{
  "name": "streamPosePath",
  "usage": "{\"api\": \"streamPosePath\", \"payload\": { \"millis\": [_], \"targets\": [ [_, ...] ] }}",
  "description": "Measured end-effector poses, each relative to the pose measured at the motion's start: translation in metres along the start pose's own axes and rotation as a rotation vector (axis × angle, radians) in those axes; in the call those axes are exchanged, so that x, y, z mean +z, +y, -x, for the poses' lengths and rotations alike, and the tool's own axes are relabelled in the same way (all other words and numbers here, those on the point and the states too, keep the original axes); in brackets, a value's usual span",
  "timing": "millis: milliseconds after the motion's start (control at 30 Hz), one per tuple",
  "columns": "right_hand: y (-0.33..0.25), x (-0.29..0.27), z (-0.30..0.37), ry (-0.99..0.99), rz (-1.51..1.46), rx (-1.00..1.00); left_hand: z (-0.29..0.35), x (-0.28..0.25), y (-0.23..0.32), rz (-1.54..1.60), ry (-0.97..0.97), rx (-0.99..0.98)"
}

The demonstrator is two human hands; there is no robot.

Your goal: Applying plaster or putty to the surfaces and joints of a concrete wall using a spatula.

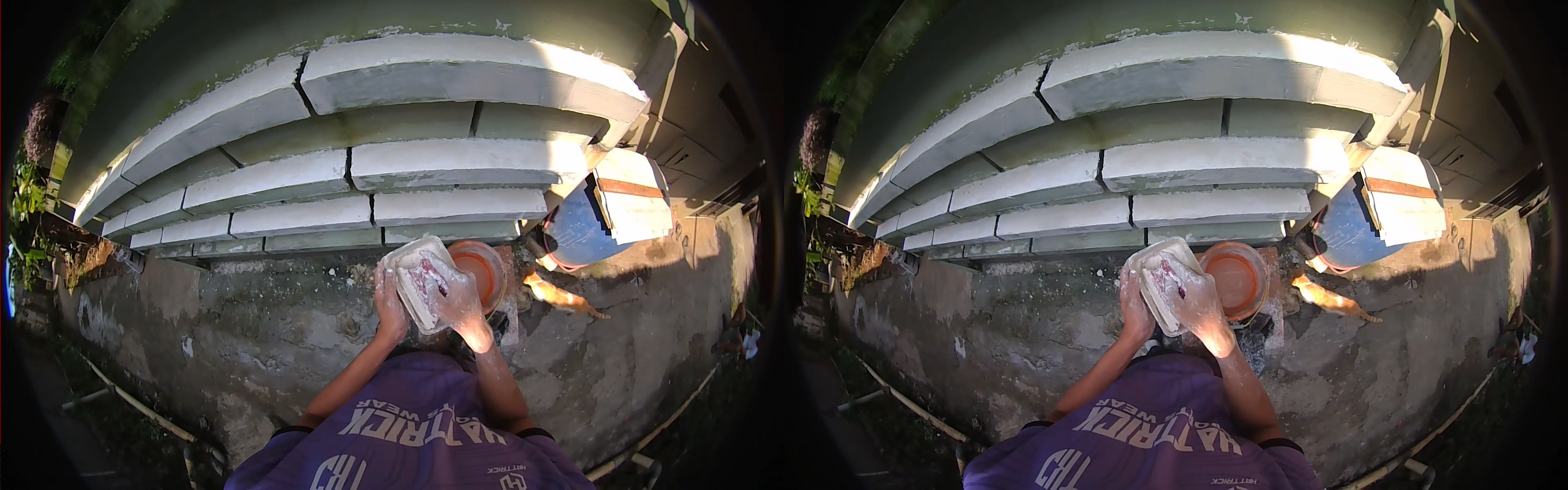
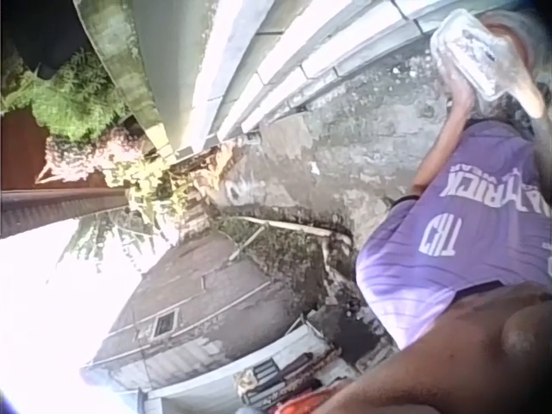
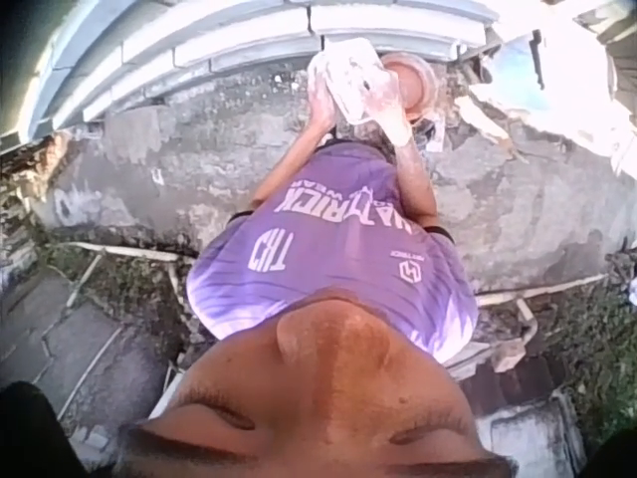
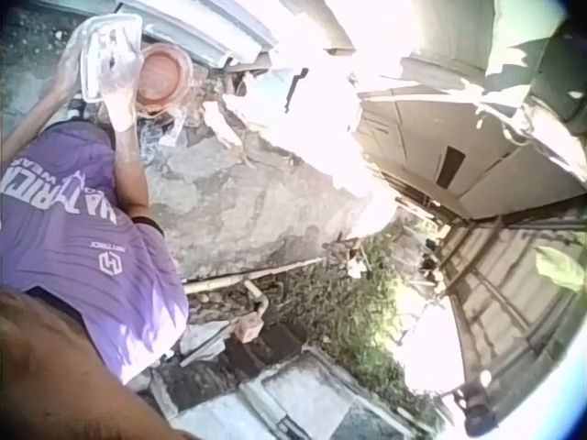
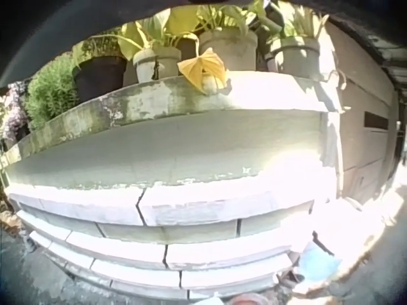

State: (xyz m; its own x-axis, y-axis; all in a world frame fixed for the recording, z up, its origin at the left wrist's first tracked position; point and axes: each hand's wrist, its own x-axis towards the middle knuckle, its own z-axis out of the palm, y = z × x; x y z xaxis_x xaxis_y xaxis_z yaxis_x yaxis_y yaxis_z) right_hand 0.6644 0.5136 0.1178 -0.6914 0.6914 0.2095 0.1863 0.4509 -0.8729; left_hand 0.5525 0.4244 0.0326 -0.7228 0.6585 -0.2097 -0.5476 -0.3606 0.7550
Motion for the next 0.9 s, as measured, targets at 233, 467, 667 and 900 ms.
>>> {"api": "streamPosePath", "payload": {
  "millis": [233, 467, 667, 900],
  "targets": [
    [0.01, -0.02, -0.001, 0.006, -0.101, 0.024, 0.009, 0.013, -0.015, -0.063, 0.033, 0.06],
    [0.011, -0.013, 0.004, 0.155, 0.025, -0.076, 0.015, 0.015, -0.015, -0.123, 0.018, 0.087],
    [-0.001, -0.026, 0.0, 0.23, 0.183, -0.132, 0.011, -0.002, -0.014, -0.125, 0.095, 0.138],
    [-0.009, -0.035, 0.007, -0.124, 0.113, 0.029, 0.0, -0.014, -0.007, -0.082, 0.147, 0.286]
  ]
}}
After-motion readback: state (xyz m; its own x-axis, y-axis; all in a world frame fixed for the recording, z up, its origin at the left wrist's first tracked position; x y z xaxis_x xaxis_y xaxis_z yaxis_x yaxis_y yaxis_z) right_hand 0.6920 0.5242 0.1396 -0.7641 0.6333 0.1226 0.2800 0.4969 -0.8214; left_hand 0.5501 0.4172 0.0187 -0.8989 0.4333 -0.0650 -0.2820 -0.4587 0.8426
